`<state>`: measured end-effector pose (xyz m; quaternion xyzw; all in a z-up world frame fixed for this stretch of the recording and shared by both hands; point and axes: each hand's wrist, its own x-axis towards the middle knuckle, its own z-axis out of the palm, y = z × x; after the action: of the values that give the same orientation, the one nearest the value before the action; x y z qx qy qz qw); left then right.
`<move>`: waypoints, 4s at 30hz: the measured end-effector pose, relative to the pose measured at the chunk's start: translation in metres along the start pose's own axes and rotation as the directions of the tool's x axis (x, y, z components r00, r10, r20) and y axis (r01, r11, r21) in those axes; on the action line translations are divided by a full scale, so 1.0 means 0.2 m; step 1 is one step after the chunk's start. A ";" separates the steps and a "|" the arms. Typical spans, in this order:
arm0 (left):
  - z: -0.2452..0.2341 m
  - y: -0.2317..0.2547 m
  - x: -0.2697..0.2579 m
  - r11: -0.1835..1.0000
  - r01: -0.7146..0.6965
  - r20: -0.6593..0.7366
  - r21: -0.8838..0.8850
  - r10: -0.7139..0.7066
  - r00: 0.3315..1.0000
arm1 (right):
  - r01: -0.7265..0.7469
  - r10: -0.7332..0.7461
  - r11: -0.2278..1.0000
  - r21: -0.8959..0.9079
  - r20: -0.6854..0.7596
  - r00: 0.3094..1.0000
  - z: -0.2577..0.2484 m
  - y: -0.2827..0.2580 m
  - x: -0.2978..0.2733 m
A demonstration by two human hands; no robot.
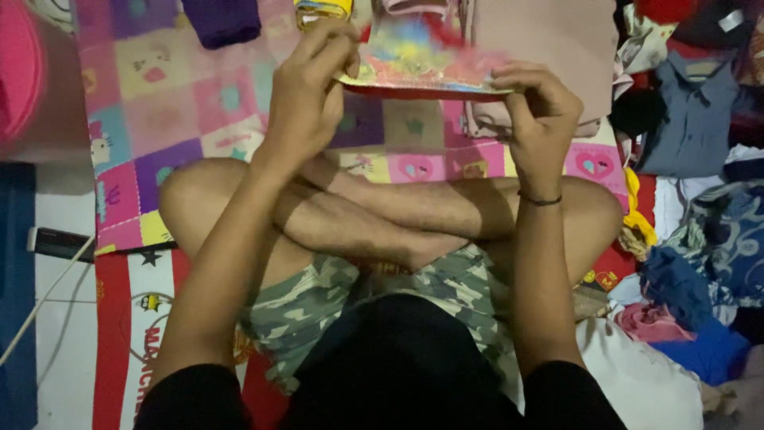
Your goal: The recorder is folding various items of laundry while sitting on a mat.
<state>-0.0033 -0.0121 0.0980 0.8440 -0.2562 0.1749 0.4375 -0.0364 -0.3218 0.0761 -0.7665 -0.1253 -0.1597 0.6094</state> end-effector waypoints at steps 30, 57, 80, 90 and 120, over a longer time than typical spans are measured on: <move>0.28 -0.26 -0.28 0.728 0.151 0.539 0.669 -0.615 0.576 | -0.094 0.354 0.857 -0.506 0.446 0.822 0.07 0.37 -0.20; 0.56 -0.70 0.01 0.899 0.434 0.218 -0.053 -0.413 0.884 | 0.000 0.087 0.972 -0.235 0.358 0.930 0.41 0.65 0.34; 0.39 -0.53 -0.17 0.746 0.385 0.434 0.543 -0.642 0.632 | -0.194 0.494 0.736 -0.648 0.319 0.809 0.44 0.42 -0.22; 0.64 -0.91 -0.43 0.683 0.504 0.538 0.529 -0.729 0.423 | -0.003 0.265 0.840 -0.543 0.405 0.875 0.74 0.42 -0.39; 0.72 -0.64 -0.35 0.827 0.549 0.503 0.122 -0.528 0.684 | -0.174 0.196 0.931 -0.322 0.038 0.980 0.63 0.37 -0.45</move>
<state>0.0250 -0.0493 -0.1005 0.8879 -0.1080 -0.1991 0.4004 -0.0789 -0.2147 -0.0521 -0.8677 -0.0463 -0.0931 0.4860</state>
